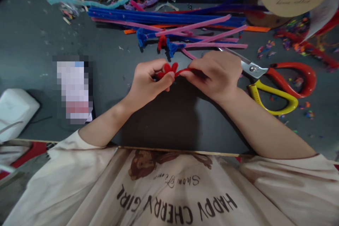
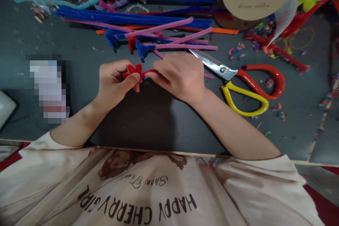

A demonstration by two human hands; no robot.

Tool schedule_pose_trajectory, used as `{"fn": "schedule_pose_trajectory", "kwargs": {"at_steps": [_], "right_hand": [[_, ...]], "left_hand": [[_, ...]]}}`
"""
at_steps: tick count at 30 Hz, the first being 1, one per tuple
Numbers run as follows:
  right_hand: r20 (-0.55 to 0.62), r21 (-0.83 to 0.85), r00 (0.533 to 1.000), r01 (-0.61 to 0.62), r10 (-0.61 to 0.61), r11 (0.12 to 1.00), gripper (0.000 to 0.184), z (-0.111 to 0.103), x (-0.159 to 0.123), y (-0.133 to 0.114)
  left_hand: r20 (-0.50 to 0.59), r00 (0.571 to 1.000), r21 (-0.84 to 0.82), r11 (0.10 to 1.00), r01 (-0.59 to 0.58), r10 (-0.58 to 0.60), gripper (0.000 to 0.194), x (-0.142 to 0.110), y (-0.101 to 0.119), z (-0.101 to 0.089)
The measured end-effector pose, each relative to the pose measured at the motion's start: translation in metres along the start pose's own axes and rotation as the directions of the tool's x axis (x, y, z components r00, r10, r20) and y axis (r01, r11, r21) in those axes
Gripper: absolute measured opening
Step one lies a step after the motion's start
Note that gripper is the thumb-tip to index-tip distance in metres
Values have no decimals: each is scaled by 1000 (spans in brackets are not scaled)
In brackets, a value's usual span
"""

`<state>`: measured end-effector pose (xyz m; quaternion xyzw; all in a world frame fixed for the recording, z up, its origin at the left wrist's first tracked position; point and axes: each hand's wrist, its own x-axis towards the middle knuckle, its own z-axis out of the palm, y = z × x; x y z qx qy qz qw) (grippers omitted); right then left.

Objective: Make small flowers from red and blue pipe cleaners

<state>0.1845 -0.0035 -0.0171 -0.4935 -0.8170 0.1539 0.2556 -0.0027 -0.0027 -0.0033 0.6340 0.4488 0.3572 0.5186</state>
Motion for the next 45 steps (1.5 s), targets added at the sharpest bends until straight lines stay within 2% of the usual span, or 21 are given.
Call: {"fn": "schedule_pose_trajectory", "kwargs": {"at_steps": [7, 12, 15, 19, 25, 32, 36, 39, 41, 45], "right_hand": [[-20, 24, 1000, 20, -20, 1000, 42, 0, -3, 4], [-39, -13, 999, 30, -31, 999, 41, -2, -2, 1], [-96, -35, 994, 47, -50, 998, 39, 0, -3, 0], [-186, -62, 978, 81, -92, 995, 34, 8, -7, 3], [-209, -19, 969, 130, -131, 991, 29, 13, -9, 2], [-290, -126, 940, 147, -179, 981, 26, 13, -9, -2], [-312, -73, 944, 89, -108, 993, 31, 15, -9, -2], [-255, 24, 967, 6, 0, 1000, 35, 14, -7, -1], [-225, 89, 973, -23, 43, 996, 37, 11, -4, -2], [-229, 175, 967, -68, 108, 982, 36, 1, 1, -12]], "left_hand": [[78, 997, -25, 1000, 3, -2, 19, -1, 3, 0], [63, 997, -134, 990, 42, -34, 17, -3, 6, 6], [55, 997, -186, 980, 68, -59, 18, -5, 7, 10], [52, 996, -158, 984, 78, -71, 18, -6, 7, 11], [54, 996, -73, 995, 70, -66, 21, -6, 8, 12], [84, 995, 2, 999, 44, -44, 26, -6, 8, 13], [93, 995, 10, 999, 33, -34, 27, -6, 7, 14], [78, 996, 30, 998, 47, -49, 28, -7, 5, 14], [27, 999, 31, 999, 35, -36, 29, -9, 4, 13], [-145, 988, 49, 997, -51, 58, 26, -9, -1, 10]]}}
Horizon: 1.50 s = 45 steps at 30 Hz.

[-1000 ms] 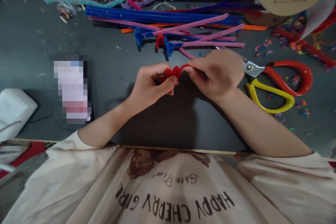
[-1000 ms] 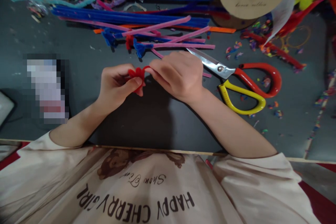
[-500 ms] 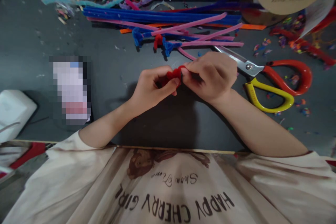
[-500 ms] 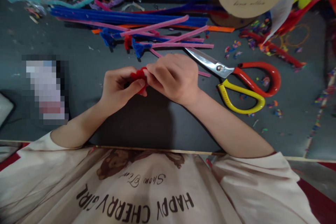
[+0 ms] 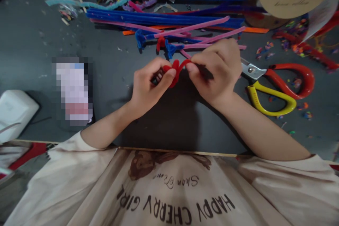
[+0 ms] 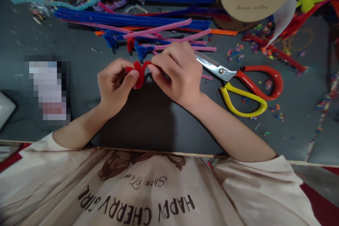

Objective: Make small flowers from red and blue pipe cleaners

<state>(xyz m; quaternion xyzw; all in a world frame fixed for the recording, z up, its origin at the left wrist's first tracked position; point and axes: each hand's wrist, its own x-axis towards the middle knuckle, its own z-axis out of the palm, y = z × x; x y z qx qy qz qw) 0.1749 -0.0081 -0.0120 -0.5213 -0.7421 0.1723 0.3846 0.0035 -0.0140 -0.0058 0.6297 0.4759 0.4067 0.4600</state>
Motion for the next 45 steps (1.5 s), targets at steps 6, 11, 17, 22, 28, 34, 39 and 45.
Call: {"fn": "schedule_pose_trajectory", "kwargs": {"at_steps": [6, 11, 17, 22, 28, 34, 39, 45], "right_hand": [[70, 309, 980, -196, 184, 931, 26, 4, -1, -11], [187, 548, 948, -320, 259, 773, 29, 9, 3, -6], [311, 679, 927, -370, 208, 634, 23, 7, 4, -4], [357, 739, 926, -361, 123, 570, 20, 6, 3, 0], [368, 766, 927, -348, 75, 540, 14, 5, 4, 2], [414, 776, 909, -374, 37, 507, 13, 4, 5, 6], [437, 769, 898, -402, 51, 496, 14, 3, 6, 7], [444, 779, 895, -412, 49, 472, 11, 2, 7, 6]], "left_hand": [[-52, 998, 1, 1000, -26, 26, 27, 5, -5, -1], [-46, 999, 17, 1000, -8, 8, 22, 6, -8, -1], [29, 999, 55, 998, -27, 25, 21, 6, -6, -1], [78, 997, 0, 1000, 23, -23, 22, 7, -4, -2], [117, 992, -116, 992, 54, -41, 22, 6, -3, -2], [154, 987, -159, 984, 78, -53, 20, 7, -2, -4], [143, 990, -227, 974, 22, 11, 20, 7, 0, -6], [179, 984, -260, 965, 36, 11, 18, 6, 0, -7]]}}
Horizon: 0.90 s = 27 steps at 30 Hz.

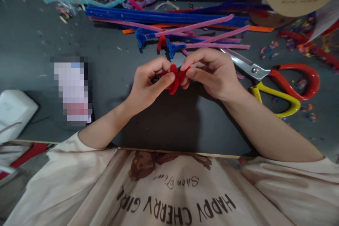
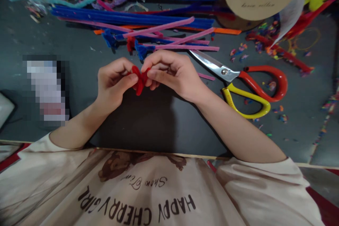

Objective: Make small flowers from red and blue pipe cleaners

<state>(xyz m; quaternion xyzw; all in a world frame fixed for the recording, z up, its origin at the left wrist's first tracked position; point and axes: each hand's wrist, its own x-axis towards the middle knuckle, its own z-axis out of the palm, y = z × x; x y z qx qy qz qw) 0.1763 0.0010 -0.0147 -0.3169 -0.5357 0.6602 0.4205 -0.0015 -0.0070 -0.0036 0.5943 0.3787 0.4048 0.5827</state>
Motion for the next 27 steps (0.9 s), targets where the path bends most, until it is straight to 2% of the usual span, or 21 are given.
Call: {"fn": "schedule_pose_trajectory", "kwargs": {"at_steps": [4, 8, 13, 19, 23, 27], "right_hand": [[6, 2, 1000, -10, 10, 1000, 11, 0, -1, -1], [3, -35, 1000, -26, 26, 999, 14, -1, -1, -1], [-15, -56, 999, -35, 34, 998, 16, -1, -1, -1], [-91, -70, 996, -14, 7, 997, 17, 1, 0, 1], [-110, -105, 994, 6, -18, 994, 16, 1, 0, 2], [-109, -128, 994, -2, -12, 992, 19, 1, 0, 2]], "left_hand": [[44, 999, -26, 1000, -16, 17, 17, 0, 0, 0], [83, 996, 22, 1000, -14, 12, 17, 1, -1, -1], [82, 997, 65, 998, 4, -9, 19, 0, -1, 0], [-18, 999, 64, 997, 43, -41, 24, 0, -3, 1], [-95, 995, 82, 996, 20, -12, 26, 1, -5, 0], [-109, 994, 76, 997, 19, -10, 29, 2, -5, 0]]}}
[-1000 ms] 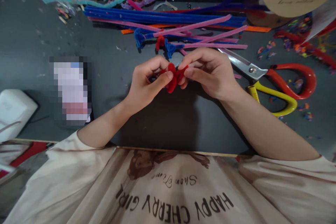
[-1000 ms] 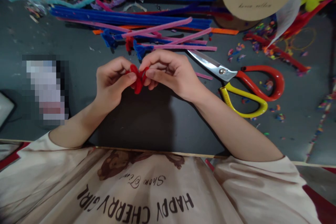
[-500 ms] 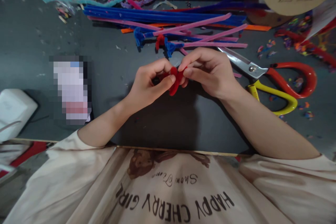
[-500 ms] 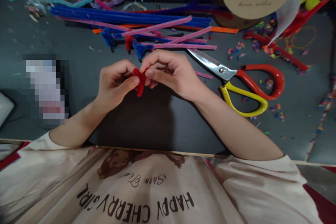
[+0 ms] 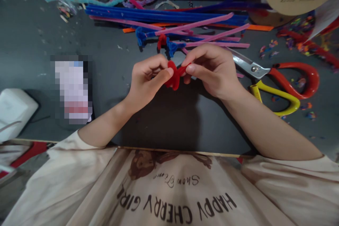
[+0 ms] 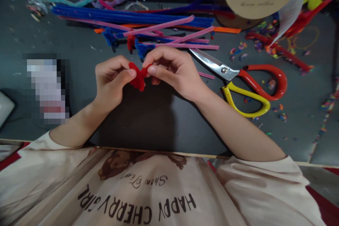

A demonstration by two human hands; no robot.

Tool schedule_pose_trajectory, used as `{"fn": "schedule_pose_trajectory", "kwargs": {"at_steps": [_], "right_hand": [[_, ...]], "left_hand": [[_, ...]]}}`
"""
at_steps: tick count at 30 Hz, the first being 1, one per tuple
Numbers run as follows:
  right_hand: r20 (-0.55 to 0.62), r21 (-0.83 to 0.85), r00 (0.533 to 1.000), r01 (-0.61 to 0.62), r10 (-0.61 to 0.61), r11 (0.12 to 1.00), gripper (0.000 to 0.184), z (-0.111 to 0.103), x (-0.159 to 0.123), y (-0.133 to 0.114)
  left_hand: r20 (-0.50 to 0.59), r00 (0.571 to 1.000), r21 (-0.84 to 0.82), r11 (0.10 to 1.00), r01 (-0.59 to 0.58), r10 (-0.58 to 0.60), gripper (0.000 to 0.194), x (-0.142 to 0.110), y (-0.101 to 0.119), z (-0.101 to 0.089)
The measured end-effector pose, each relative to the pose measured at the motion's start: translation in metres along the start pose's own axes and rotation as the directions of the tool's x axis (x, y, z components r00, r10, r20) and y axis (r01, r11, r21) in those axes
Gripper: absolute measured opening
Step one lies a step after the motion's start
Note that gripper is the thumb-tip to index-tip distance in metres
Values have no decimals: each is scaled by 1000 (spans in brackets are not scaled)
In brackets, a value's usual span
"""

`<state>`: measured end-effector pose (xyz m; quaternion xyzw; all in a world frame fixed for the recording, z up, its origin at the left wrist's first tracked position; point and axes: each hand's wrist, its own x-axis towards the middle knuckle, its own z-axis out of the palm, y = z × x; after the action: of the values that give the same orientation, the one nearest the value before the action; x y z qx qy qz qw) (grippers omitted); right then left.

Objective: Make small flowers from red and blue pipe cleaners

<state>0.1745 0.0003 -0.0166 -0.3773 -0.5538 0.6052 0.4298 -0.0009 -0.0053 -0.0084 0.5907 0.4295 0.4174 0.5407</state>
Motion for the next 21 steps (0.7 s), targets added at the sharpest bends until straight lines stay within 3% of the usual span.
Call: {"fn": "schedule_pose_trajectory", "kwargs": {"at_steps": [9, 14, 21], "right_hand": [[-54, 10, 998, 23, -22, 1000, 21, 2, 0, -1], [-42, -33, 999, 24, -26, 999, 21, 3, 0, -1], [97, -158, 995, 6, 10, 987, 17, 3, -1, -4]], "left_hand": [[179, 983, 61, 997, 35, -46, 25, 2, 4, 1], [164, 985, 95, 995, 41, -56, 22, 1, 2, 1], [155, 988, 243, 969, -49, 11, 20, 2, 4, 1]]}}
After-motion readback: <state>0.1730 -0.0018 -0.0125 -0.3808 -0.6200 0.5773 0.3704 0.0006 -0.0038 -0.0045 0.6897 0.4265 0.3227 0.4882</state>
